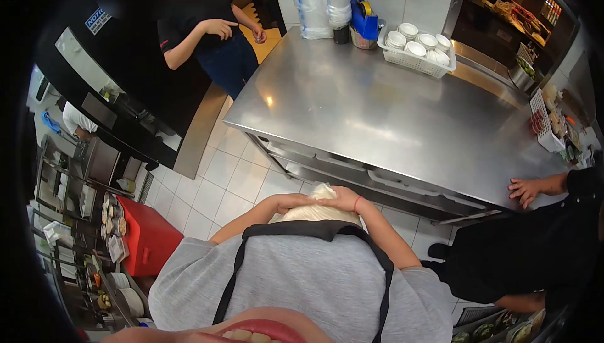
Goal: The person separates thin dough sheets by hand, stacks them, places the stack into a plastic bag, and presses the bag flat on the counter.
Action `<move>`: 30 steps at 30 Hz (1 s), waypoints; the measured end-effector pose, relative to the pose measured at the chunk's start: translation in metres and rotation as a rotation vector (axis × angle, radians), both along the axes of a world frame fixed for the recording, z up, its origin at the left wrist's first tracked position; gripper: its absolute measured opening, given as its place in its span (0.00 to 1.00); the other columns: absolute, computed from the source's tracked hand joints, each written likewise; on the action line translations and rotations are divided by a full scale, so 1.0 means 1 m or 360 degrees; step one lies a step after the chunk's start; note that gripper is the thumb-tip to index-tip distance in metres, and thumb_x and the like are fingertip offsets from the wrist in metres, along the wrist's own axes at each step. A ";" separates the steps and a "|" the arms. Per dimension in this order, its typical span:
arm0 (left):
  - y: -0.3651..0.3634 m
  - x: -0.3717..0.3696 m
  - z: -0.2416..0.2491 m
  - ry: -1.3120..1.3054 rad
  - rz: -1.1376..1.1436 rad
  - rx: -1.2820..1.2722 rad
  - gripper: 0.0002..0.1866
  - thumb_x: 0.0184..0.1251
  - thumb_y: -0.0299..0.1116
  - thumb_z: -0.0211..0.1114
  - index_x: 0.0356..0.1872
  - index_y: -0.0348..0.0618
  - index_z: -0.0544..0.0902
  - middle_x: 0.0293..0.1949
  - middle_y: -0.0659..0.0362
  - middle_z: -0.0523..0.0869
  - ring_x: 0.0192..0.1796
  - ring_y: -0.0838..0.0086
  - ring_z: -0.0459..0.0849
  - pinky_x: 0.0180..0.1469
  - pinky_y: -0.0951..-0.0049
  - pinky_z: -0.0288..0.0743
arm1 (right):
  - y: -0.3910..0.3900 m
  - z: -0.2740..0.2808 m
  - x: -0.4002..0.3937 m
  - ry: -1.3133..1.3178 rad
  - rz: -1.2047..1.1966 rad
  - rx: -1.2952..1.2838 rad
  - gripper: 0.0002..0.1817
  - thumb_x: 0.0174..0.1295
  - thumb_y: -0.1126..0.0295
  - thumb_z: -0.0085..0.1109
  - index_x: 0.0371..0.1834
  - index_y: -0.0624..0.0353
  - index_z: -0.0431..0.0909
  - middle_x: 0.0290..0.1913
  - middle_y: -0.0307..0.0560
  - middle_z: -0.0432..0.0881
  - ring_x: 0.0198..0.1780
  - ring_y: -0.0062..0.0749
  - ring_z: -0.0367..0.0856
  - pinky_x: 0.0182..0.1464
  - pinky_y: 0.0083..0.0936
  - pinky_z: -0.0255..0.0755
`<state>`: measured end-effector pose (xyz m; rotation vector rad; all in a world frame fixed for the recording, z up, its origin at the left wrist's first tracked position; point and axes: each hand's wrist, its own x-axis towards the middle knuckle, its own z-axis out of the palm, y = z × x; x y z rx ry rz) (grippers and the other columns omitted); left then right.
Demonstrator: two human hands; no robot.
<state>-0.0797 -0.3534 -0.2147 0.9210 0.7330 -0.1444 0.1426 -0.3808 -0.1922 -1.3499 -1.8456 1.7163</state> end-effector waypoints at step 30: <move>-0.107 -0.132 -0.001 -0.0140 -0.0817 0.0346 0.32 0.51 0.38 0.68 0.57 0.37 0.68 0.49 0.54 0.78 0.50 0.70 0.77 0.52 0.71 0.71 | -0.192 -0.013 -0.156 -0.0368 -0.0524 0.1033 0.23 0.44 0.59 0.69 0.41 0.56 0.72 0.61 0.50 0.65 0.64 0.48 0.58 0.64 0.40 0.55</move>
